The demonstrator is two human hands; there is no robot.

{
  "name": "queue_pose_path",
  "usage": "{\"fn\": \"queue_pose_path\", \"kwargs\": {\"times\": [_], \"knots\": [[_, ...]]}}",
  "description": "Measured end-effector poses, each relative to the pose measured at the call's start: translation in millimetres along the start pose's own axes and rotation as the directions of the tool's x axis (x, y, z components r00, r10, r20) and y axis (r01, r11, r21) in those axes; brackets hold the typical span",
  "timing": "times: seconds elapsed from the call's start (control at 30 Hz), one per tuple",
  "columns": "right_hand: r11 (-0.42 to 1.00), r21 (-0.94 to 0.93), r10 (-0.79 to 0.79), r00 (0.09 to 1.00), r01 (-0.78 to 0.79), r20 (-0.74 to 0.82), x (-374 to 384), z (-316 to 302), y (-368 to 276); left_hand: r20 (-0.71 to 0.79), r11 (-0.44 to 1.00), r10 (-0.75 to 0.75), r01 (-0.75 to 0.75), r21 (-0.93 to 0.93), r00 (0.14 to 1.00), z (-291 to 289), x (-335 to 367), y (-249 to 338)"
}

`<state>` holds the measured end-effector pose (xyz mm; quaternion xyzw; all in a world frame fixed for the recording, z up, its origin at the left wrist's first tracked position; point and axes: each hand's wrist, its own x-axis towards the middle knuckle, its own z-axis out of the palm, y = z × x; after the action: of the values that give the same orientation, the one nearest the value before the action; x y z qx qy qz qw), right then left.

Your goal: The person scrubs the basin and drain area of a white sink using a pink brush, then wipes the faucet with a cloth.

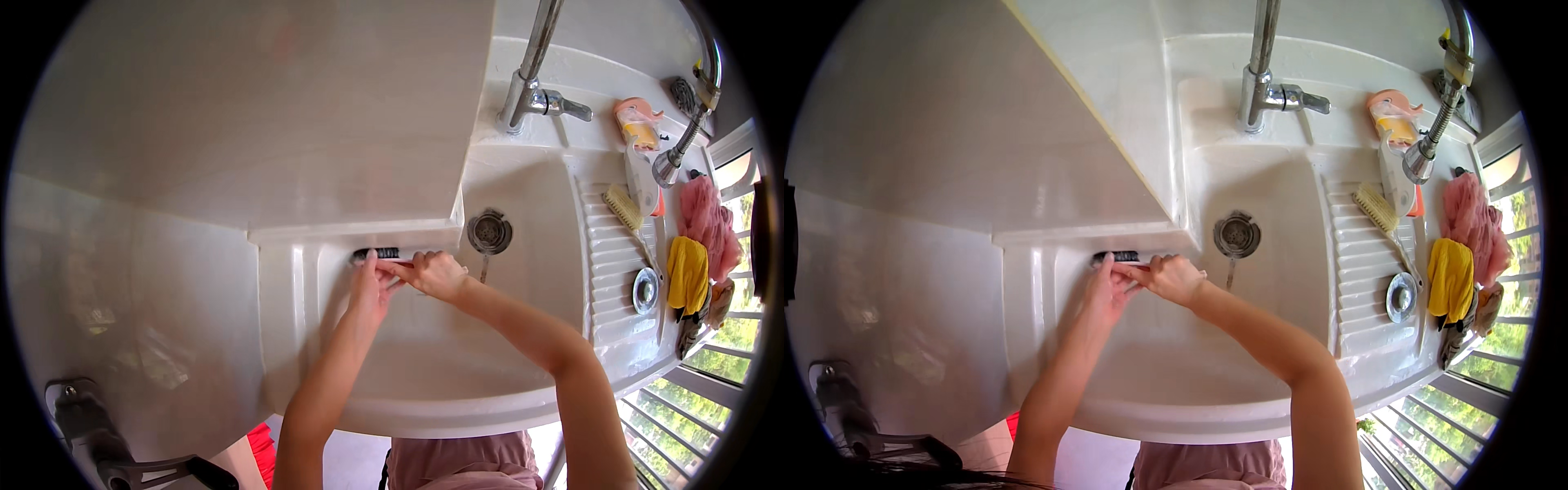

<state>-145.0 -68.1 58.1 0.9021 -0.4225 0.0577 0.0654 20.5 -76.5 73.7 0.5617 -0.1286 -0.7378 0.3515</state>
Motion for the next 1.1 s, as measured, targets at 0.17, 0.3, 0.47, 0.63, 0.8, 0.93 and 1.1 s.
{"fn": "queue_pose_path", "kwargs": {"times": [0.17,0.3,0.47,0.63,0.8,0.93,1.1], "knots": [[0.999,-0.024,0.044,0.953,-0.039,0.3,-27.5,30.1,9.3,-0.156,0.994,-0.094,0.084,-0.065,0.983,8.5,16.6,-12.4],[0.995,-0.097,-0.033,0.997,0.026,-0.069,-30.2,-16.4,31.2,-0.082,0.998,0.061,-0.059,0.016,0.995,26.4,0.0,-8.3],[0.984,-0.174,0.001,0.967,-0.047,-0.253,-19.9,-9.6,19.9,-0.242,0.937,0.349,-0.328,0.121,0.906,14.0,-7.7,-13.1],[0.994,0.096,0.075,0.926,-0.042,-0.371,-30.3,81.1,18.1,-0.273,0.932,0.221,-0.12,0.342,0.936,1.9,10.6,-16.0],[0.924,0.24,0.231,0.933,-0.299,0.275,-113.7,103.8,48.6,-0.21,0.943,0.189,-0.118,0.31,0.959,-3.7,16.9,-17.8],[0.919,0.33,0.086,0.926,-0.217,0.369,-28.0,67.7,6.3,-0.238,0.896,0.297,-0.184,0.404,0.925,-7.1,14.8,-15.3],[0.857,0.5,-0.02,0.961,-0.125,0.275,-47.9,70.2,-22.0,-0.208,0.885,0.294,-0.183,0.427,0.933,2.1,5.4,-4.5]]}}
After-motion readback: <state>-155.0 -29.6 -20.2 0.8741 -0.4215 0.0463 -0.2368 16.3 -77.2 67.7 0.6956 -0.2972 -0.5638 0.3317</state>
